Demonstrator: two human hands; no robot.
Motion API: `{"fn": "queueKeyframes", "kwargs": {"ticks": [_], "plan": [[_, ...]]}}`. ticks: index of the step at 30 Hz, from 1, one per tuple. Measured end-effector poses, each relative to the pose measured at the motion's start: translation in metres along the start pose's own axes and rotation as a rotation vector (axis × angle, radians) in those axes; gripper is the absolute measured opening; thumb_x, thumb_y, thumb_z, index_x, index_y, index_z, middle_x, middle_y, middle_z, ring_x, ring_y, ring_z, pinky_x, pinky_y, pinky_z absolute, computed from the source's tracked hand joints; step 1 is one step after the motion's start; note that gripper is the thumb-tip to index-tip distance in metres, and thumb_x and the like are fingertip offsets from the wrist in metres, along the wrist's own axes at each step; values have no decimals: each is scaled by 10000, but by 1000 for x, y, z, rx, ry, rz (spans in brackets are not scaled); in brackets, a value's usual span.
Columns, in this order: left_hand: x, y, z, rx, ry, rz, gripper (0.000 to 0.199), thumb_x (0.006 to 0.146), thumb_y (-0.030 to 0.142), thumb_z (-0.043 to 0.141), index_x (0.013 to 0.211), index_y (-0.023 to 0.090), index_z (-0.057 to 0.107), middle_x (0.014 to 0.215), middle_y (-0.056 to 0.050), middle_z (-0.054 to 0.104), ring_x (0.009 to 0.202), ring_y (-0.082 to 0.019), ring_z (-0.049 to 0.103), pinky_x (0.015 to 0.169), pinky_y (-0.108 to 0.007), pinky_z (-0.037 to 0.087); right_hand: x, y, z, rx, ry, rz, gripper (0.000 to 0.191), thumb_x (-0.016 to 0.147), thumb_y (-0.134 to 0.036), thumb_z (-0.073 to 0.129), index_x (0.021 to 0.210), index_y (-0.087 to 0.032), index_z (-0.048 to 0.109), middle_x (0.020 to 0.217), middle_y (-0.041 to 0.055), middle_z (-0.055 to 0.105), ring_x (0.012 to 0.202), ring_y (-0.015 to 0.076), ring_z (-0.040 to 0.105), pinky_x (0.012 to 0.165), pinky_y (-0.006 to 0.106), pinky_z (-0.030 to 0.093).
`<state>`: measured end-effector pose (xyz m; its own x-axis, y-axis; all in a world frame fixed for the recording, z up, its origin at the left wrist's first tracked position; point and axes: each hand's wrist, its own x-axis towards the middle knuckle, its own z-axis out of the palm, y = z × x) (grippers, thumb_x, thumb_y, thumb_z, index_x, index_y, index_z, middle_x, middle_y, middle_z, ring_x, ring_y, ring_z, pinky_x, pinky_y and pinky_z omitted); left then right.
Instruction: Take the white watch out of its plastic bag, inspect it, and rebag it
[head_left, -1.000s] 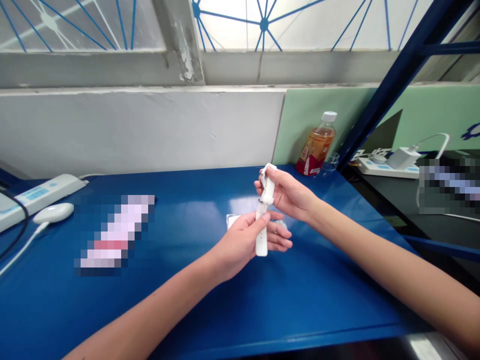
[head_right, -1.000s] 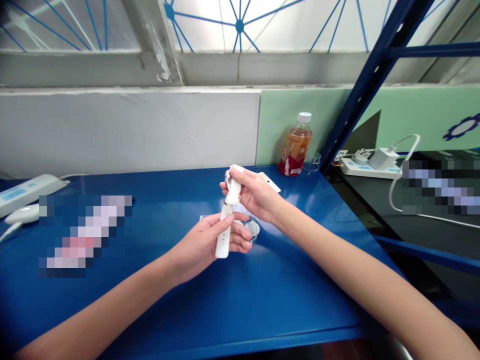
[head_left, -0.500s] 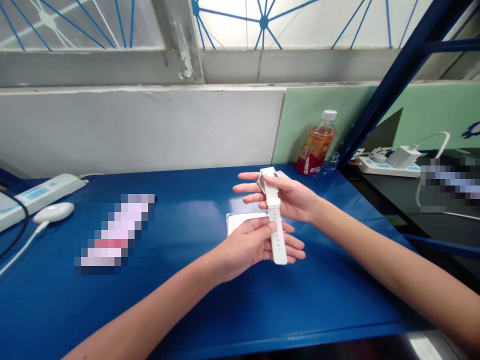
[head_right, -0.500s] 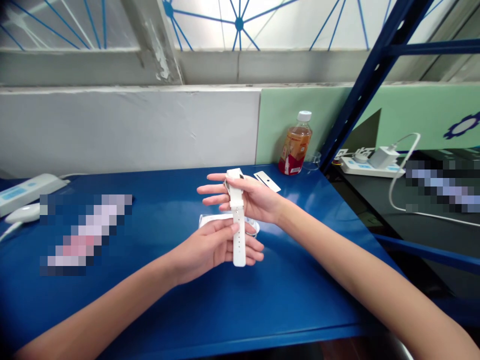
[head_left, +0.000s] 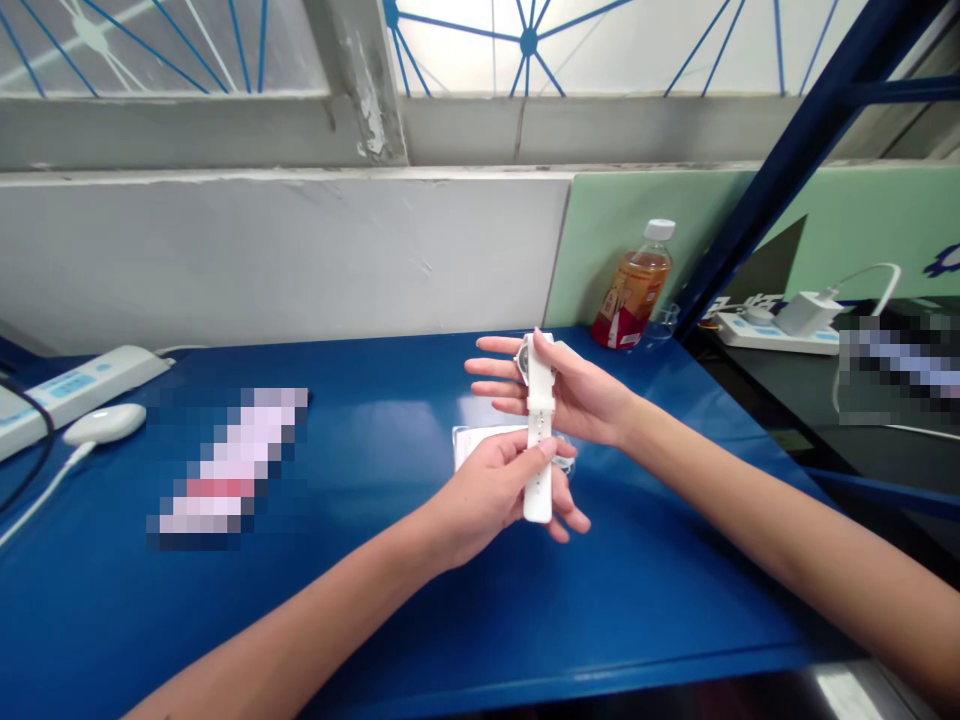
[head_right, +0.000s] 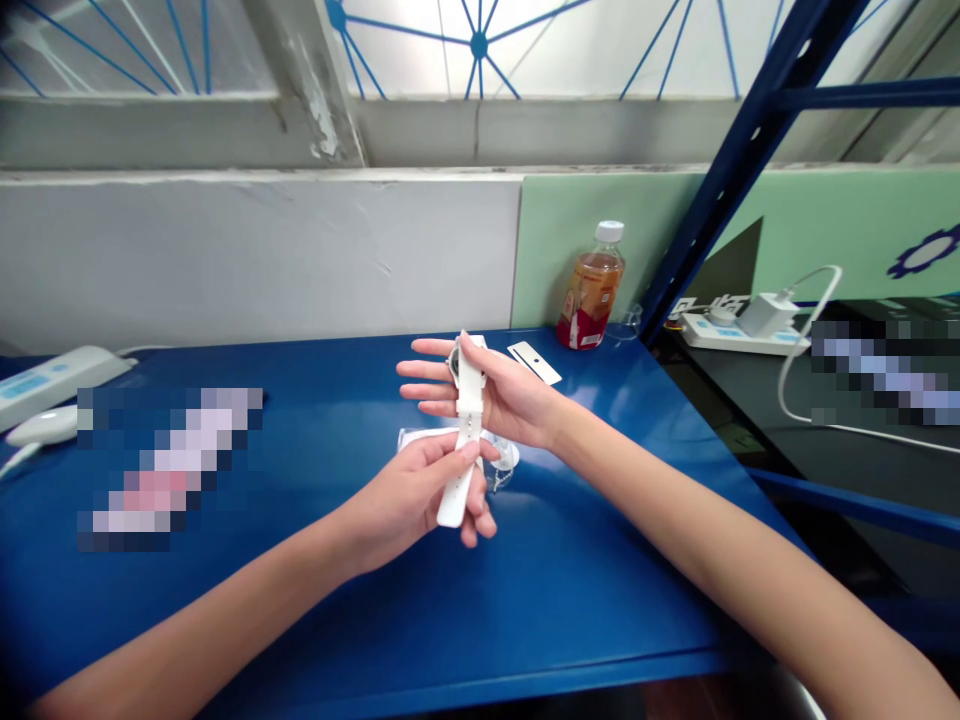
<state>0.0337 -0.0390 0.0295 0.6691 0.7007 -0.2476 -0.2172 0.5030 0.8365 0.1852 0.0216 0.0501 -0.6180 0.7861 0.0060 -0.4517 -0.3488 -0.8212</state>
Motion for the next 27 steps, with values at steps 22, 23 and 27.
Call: {"fn": "queueKeyframes", "kwargs": {"ticks": [22,23,27], "plan": [[-3,5,-1,-43,29,-2,325,902,336,688,1054,52,646,1069,-229,718,1009,-324,709,896,-437,526,-1,6,-10,-30,-61,0,339,912,-109,531,1239,-106,620,1308,144,652,1218,214,616,1108,374,420],[-3,4,-1,-42,22,1,343,890,352,701,1054,55,650,1072,-228,717,1022,-331,703,904,-444,521,-1,5,-9,-29,-60,9,338,918,-115,524,1243,-110,616,1310,143,651,1208,213,623,1101,373,429],[-3,5,-3,-32,14,0,380,868,375,724,1066,58,658,1095,-232,710,1060,-348,686,925,-456,509,-2,4,-6,-27,-45,33,335,958,-196,462,1254,-122,601,1316,134,647,1189,210,634,1096,387,429]]}}
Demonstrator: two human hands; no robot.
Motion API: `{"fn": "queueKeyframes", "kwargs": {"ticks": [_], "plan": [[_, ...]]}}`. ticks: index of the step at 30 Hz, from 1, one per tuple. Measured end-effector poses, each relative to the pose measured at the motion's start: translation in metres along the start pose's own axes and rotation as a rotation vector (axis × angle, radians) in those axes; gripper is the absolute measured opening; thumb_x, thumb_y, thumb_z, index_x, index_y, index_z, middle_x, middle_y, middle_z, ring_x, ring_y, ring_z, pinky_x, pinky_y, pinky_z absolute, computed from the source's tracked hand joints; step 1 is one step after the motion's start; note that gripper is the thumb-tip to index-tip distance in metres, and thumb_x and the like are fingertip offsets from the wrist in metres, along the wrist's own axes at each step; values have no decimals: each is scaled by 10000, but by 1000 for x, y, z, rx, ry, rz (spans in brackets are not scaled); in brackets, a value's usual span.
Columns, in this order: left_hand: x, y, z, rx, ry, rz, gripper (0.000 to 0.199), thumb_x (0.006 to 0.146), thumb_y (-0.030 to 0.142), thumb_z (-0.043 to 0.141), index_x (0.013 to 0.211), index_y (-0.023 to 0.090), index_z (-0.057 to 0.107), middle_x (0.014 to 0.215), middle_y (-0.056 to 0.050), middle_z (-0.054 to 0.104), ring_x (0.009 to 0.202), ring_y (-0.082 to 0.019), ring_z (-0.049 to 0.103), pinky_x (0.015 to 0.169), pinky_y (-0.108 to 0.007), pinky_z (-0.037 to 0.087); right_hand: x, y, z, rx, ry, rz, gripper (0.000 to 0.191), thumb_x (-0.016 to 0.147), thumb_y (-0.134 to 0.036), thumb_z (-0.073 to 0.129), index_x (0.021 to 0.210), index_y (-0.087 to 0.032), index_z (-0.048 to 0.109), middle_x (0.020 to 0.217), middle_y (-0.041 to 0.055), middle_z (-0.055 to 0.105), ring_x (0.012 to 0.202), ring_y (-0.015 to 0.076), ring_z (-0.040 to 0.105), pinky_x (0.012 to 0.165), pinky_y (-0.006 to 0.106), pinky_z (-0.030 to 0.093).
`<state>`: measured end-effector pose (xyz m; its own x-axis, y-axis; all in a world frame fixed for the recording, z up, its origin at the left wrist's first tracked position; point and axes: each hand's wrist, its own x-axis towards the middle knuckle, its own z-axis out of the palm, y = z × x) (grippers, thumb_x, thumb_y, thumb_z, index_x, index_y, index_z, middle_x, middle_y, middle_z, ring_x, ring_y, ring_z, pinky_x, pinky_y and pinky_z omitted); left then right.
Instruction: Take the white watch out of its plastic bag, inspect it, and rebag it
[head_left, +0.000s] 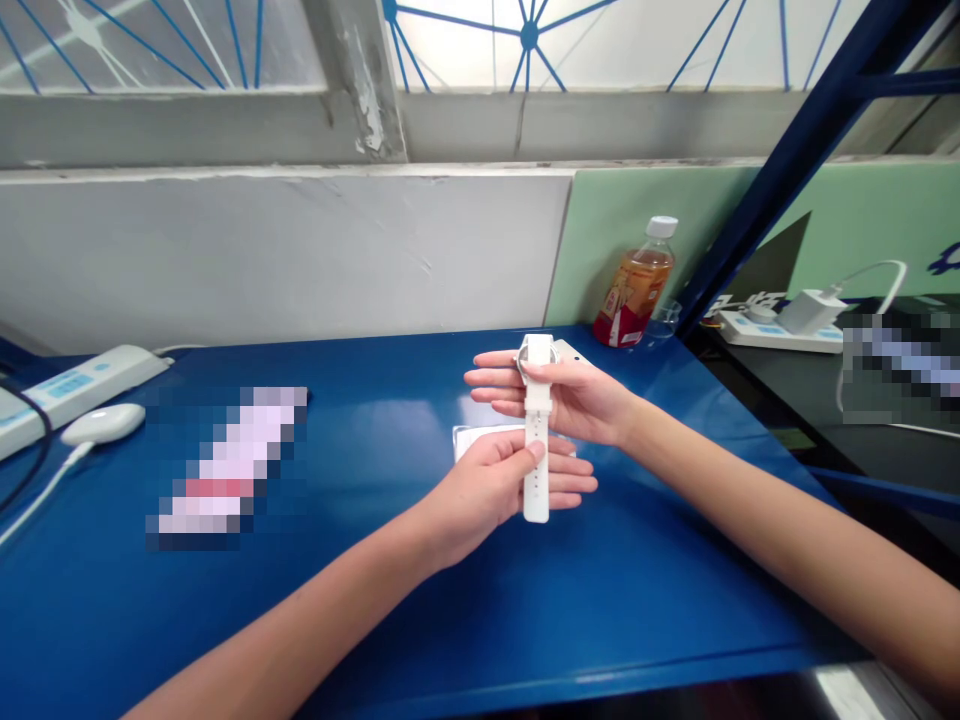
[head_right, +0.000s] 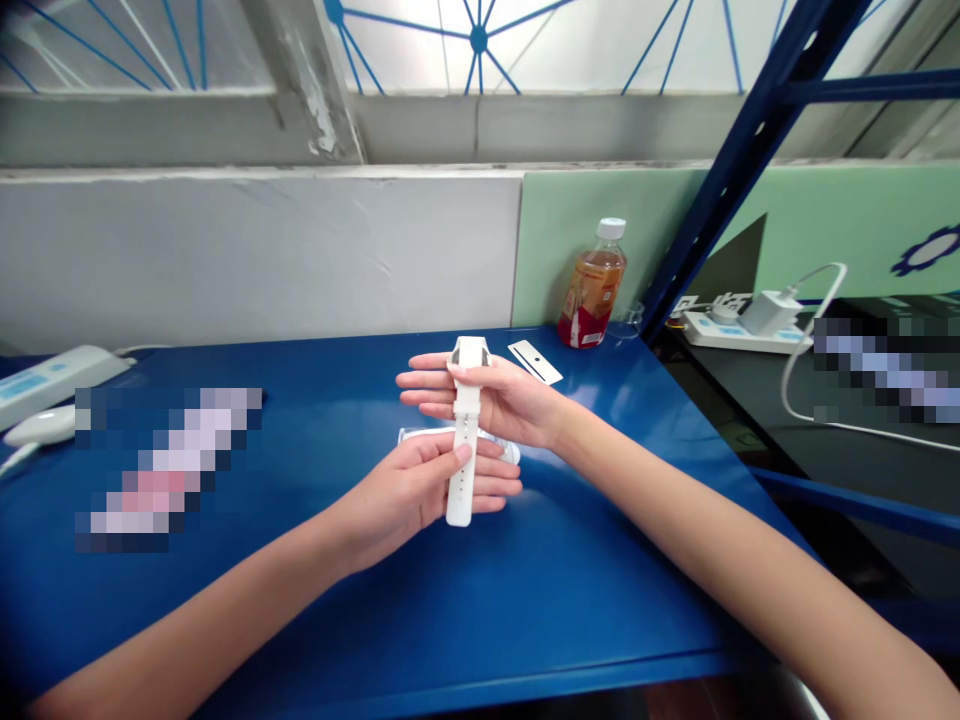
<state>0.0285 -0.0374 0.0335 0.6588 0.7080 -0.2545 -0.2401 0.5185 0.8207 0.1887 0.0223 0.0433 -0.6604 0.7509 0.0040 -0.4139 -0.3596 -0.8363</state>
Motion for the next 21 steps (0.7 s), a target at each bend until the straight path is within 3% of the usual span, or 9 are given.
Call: {"fn": "queueKeyframes", "kwargs": {"ticks": [5,9,21], "plan": [[2,1,-2,-3,10,-17,397,873,354,720,1083,25,652,1106,-255,704,1048,-345,692,921,-447,518,-1,-4,3,75,-34,28,542,1006,-456,307,1252,-69,595,1325,170,632,1260,247,578,1140,406,354],[2,0,-2,-19,18,-30,369,901,318,690,1103,12,646,1134,-267,692,1073,-341,684,948,-452,511,-2,-7,4,107,-42,26,677,988,-572,256,1256,-48,591,1334,189,621,1294,265,544,1152,409,328],[2,0,-3,-63,41,-39,273,950,234,621,1101,8,645,1108,-259,705,1040,-317,702,952,-450,520,-4,-12,5,172,-59,30,819,961,-656,186,1293,4,539,1344,228,599,1275,311,554,1145,460,326]]}}
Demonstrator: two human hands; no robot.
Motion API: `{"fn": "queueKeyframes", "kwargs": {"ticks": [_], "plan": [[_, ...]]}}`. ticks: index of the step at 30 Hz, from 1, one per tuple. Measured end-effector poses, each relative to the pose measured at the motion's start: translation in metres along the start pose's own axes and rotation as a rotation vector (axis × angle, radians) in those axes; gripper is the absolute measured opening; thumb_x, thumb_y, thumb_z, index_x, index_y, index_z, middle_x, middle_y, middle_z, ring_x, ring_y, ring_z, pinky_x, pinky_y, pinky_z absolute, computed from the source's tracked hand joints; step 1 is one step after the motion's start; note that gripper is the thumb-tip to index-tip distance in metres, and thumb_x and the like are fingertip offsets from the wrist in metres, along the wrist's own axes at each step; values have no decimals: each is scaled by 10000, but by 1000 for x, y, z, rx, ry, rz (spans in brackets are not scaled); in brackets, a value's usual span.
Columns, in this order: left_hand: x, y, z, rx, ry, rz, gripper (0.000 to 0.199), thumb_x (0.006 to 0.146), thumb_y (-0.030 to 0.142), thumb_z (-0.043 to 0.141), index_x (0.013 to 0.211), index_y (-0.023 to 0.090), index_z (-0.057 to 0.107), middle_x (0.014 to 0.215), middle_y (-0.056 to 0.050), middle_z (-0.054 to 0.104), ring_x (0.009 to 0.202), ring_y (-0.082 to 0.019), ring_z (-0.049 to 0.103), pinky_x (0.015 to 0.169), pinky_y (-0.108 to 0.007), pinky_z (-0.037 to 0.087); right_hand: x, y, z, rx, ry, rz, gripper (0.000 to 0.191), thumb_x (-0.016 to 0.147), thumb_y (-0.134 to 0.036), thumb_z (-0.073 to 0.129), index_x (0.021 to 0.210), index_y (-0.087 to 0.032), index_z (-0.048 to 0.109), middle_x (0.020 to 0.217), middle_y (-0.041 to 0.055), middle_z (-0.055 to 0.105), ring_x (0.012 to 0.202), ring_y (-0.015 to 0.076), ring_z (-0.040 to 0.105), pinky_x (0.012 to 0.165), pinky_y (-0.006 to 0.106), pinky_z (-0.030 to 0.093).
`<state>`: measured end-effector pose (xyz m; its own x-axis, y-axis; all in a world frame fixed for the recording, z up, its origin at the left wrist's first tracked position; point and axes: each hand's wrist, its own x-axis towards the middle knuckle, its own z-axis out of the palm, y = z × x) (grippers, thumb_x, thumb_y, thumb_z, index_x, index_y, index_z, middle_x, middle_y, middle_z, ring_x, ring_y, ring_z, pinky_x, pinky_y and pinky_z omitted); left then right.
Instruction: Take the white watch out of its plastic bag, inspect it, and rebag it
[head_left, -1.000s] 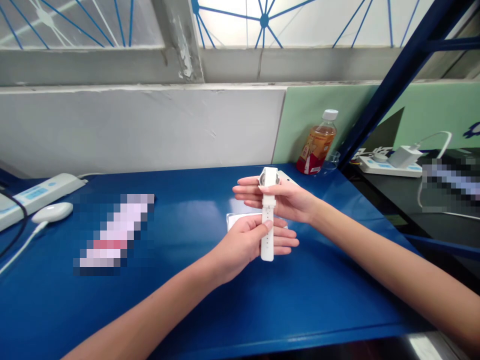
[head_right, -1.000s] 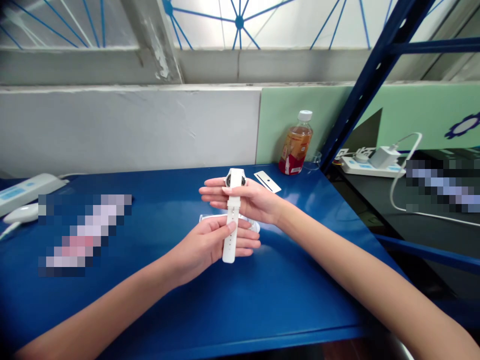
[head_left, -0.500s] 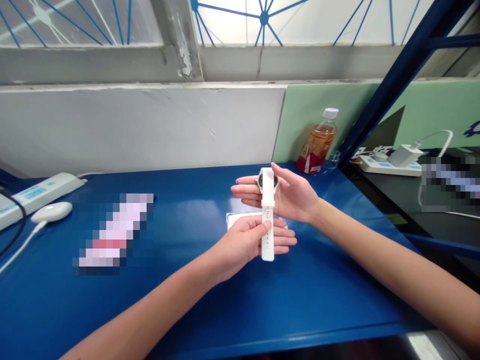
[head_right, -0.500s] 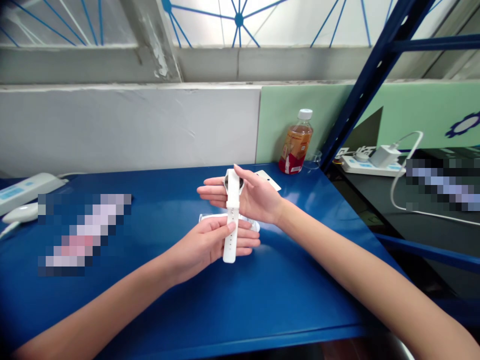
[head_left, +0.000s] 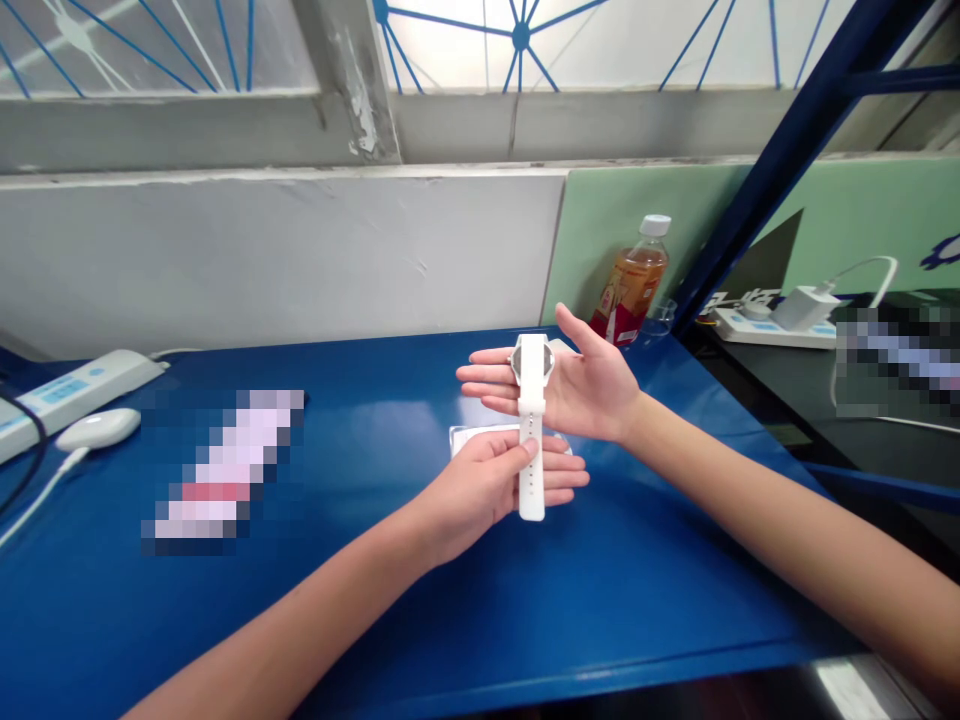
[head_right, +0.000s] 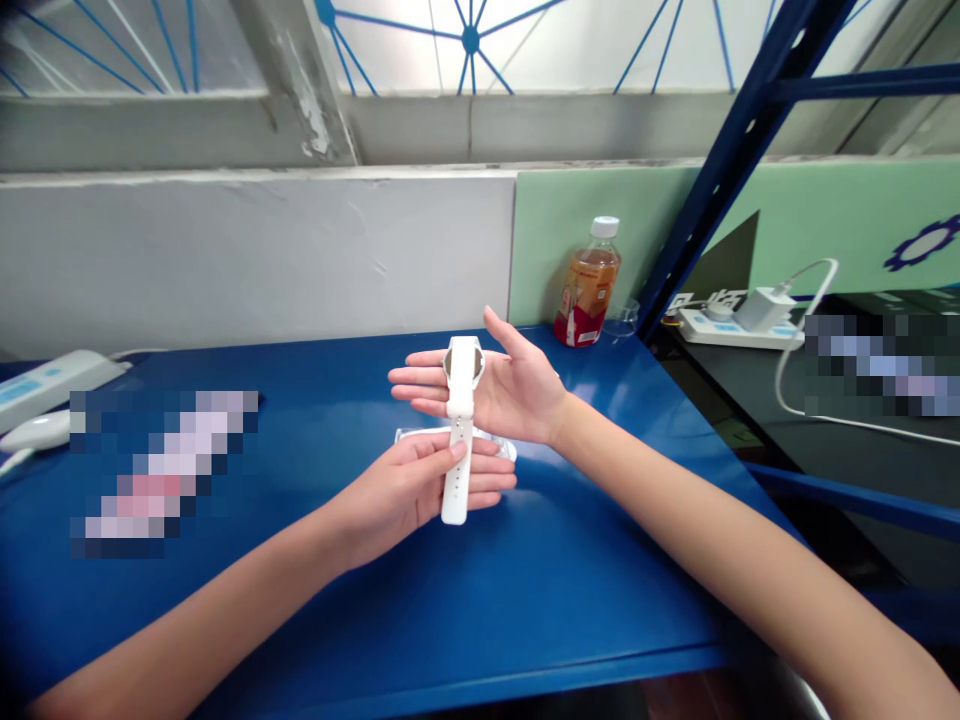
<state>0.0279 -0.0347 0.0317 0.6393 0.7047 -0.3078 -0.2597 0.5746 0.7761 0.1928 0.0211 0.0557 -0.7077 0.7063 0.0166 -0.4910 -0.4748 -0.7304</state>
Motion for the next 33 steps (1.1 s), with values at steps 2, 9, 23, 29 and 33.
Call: {"fn": "queueKeyframes", "kwargs": {"ticks": [2,9,23,29,33], "plan": [[0,-1,-1,0,-7,-2,261,968,227,592,1103,10,646,1104,-257,707,1029,-313,707,945,-448,524,0,0,-2,-6,5,7,817,960,-656,177,1292,-3,540,1336,229,605,1276,312,552,1141,478,327],[0,1,1,36,9,-35,269,1019,192,483,1121,1,642,1129,-260,697,1030,-295,709,927,-423,536,1,-1,-5,-8,19,23,837,955,-661,151,1270,-1,557,1303,236,625,1234,318,586,1122,473,348],[-1,5,2,37,31,-37,243,1000,183,504,1095,9,645,1103,-257,707,973,-294,728,880,-401,559,1,2,-10,49,1,-28,503,964,-415,281,1178,-121,629,882,58,733,911,214,688,985,398,455],[-1,13,0,-86,77,-39,410,1042,317,387,1044,17,665,965,-226,745,881,-264,749,840,-359,572,4,-9,-11,158,213,-196,337,1015,-369,381,840,-221,627,644,-33,620,718,118,656,820,266,519],[-1,17,-1,-241,131,-18,468,1047,376,355,988,43,679,903,-182,757,829,-228,753,815,-328,583,8,-17,-15,229,353,-376,356,1024,-403,420,775,-217,594,668,-35,658,701,86,674,774,215,543]]}}
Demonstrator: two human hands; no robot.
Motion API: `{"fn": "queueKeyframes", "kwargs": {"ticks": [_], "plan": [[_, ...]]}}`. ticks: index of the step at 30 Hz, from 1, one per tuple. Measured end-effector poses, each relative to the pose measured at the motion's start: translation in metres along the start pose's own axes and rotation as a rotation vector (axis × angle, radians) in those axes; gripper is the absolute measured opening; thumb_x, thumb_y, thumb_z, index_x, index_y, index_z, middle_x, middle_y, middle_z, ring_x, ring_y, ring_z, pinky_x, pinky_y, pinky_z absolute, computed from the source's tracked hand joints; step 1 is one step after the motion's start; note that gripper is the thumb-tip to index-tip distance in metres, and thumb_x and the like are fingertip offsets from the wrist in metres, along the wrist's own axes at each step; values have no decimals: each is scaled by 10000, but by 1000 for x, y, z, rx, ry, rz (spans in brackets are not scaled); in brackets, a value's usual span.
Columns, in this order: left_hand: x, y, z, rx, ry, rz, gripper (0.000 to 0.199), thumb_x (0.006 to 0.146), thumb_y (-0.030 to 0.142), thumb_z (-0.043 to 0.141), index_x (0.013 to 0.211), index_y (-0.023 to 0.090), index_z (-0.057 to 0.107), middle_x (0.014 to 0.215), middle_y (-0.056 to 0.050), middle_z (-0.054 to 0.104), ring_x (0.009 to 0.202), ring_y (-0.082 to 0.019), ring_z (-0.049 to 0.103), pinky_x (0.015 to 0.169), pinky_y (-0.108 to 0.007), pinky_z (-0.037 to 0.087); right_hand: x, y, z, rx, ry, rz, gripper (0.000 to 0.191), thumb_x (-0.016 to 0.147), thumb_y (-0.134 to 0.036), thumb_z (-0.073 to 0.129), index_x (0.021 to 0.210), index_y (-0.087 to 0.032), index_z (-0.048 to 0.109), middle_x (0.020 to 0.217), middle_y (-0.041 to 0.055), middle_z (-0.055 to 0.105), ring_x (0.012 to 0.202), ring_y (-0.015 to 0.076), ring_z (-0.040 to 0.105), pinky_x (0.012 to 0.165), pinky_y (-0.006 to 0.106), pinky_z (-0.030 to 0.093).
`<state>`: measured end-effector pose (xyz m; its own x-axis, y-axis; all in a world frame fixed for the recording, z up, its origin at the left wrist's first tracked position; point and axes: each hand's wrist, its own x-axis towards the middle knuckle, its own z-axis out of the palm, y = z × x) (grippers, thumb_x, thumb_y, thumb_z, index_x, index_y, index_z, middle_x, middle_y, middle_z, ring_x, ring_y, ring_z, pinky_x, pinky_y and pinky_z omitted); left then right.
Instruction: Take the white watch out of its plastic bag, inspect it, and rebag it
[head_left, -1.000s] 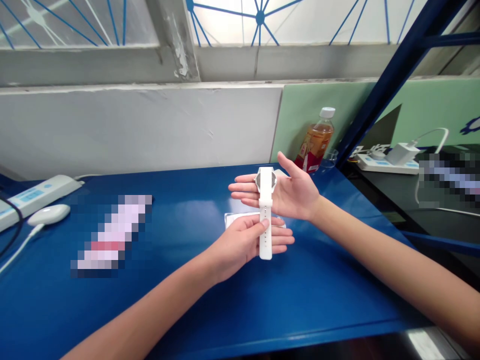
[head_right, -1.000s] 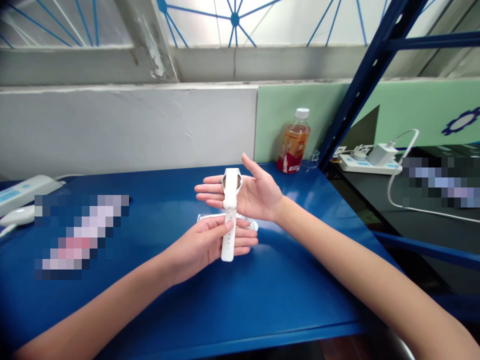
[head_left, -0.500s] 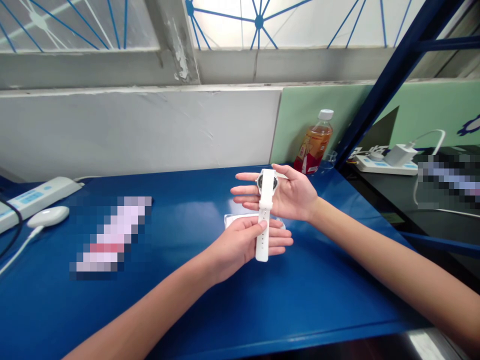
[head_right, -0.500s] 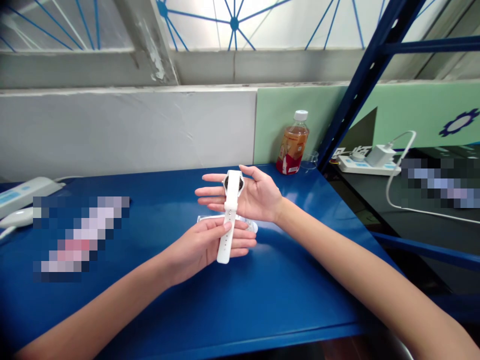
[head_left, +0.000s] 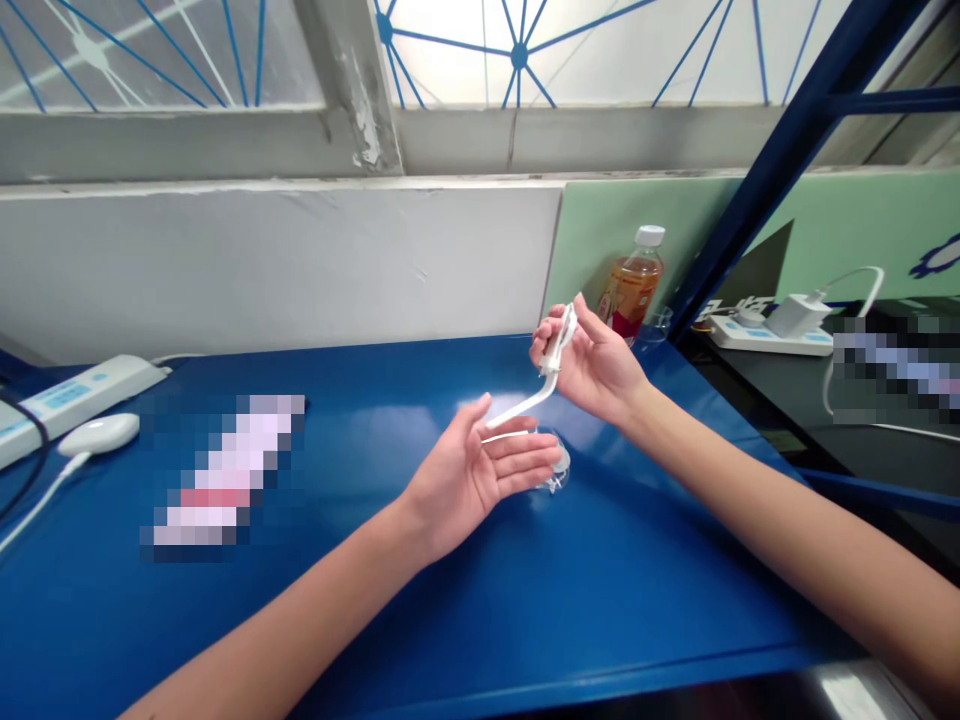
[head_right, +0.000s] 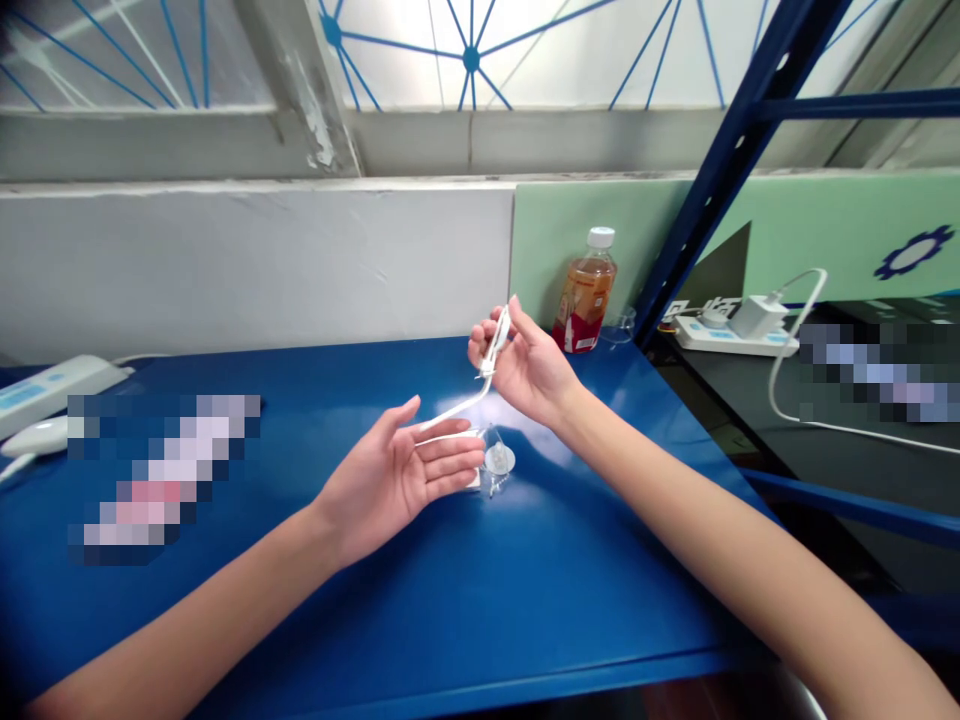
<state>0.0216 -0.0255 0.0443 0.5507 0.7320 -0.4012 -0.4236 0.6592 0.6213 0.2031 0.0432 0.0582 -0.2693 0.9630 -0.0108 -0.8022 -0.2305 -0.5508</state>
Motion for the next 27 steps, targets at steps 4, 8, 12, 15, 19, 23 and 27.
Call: {"fn": "queueKeyframes", "kwargs": {"ticks": [4,8,12,15,19,23,27], "plan": [[0,-5,0,119,-5,90,257,1000,246,513,1039,39,661,975,-189,751,870,-231,749,828,-320,583,5,2,-2,-59,137,-137,303,954,-430,580,733,-221,574,723,-15,709,791,122,723,812,245,573],[-3,-9,5,237,20,105,260,954,166,598,1180,39,579,1123,-221,709,974,-271,730,874,-352,571,2,12,0,-215,107,-119,288,897,-458,656,758,-215,588,823,37,762,853,163,743,866,293,575],[-6,-8,6,241,10,112,439,907,147,671,1303,89,490,1272,-211,637,1047,-301,703,935,-409,544,-8,21,6,-403,-23,-41,308,874,-499,668,830,-199,617,907,73,781,930,202,737,873,337,571],[-5,-7,4,244,-22,145,491,856,140,731,1294,99,514,1306,-206,611,1089,-316,682,977,-430,515,-14,23,10,-528,-111,-14,309,864,-506,674,852,-200,628,899,64,783,876,202,734,775,325,580],[-2,-8,1,325,-40,177,394,820,232,785,1152,90,625,1222,-193,662,1095,-316,677,981,-420,504,-19,24,11,-681,-207,-36,305,886,-524,633,835,-223,621,894,55,779,896,195,705,814,333,538],[0,-12,-1,432,-86,195,353,832,353,770,1045,89,677,1049,-178,733,1003,-295,712,911,-403,535,-21,26,11,-818,-249,-74,242,902,-451,642,837,-218,650,1061,61,754,838,154,673,785,287,511],[-2,-15,0,474,-149,133,396,875,445,698,994,67,692,949,-184,752,846,-264,744,817,-385,568,-21,29,11,-692,-269,40,145,894,-329,659,833,-198,647,1106,72,745,817,145,676,765,268,514]]}}
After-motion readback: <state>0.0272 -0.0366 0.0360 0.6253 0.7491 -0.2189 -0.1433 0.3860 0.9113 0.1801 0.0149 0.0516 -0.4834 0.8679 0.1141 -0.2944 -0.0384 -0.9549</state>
